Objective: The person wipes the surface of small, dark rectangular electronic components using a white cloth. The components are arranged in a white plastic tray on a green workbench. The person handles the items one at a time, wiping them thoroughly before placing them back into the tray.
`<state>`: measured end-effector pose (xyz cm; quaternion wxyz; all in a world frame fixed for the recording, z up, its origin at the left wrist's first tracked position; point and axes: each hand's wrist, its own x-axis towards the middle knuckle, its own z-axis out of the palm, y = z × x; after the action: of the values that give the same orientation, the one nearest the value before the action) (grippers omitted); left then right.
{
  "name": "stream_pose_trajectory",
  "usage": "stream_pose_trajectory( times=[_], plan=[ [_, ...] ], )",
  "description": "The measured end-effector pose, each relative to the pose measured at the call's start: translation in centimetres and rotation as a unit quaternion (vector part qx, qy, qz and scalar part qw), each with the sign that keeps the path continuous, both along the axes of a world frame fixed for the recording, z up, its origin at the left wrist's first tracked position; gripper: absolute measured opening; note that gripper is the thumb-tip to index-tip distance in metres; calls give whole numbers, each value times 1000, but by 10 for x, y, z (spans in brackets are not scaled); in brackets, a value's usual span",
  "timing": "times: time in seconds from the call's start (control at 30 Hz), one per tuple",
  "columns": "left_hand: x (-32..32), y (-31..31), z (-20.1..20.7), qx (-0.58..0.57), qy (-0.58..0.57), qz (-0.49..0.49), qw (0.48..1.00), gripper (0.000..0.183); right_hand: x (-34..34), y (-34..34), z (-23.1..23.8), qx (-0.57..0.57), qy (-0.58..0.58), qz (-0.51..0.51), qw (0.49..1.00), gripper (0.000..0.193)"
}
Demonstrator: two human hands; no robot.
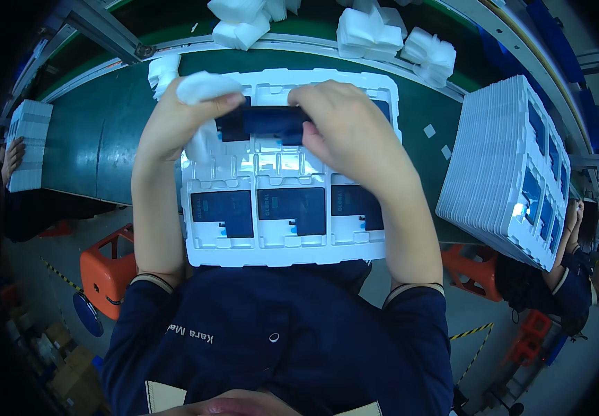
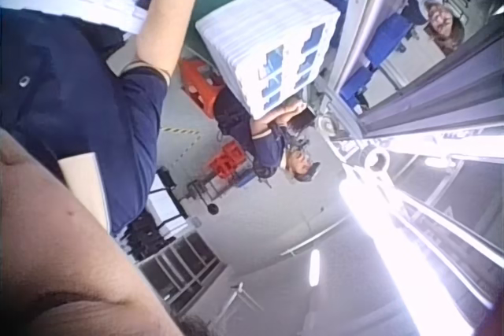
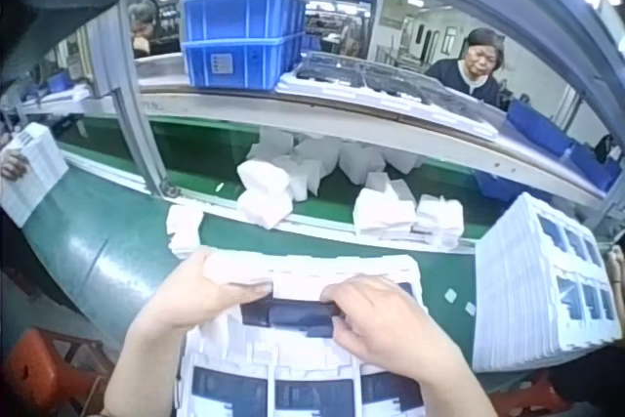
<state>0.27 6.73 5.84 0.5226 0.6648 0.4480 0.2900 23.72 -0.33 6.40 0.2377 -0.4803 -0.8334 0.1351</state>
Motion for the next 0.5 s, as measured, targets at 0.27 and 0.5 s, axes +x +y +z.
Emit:
stream_pose_trajectory(
  times=[0.27,0.5],
  plan=[
    [18,-1,-19,39,-4,79,996,31,3,8,-21,-51,62,43,996,39],
    [18,-2,-27,48,-156,191,968,38,11,17,-36,-132,224,-13,966,25]
  ],
)
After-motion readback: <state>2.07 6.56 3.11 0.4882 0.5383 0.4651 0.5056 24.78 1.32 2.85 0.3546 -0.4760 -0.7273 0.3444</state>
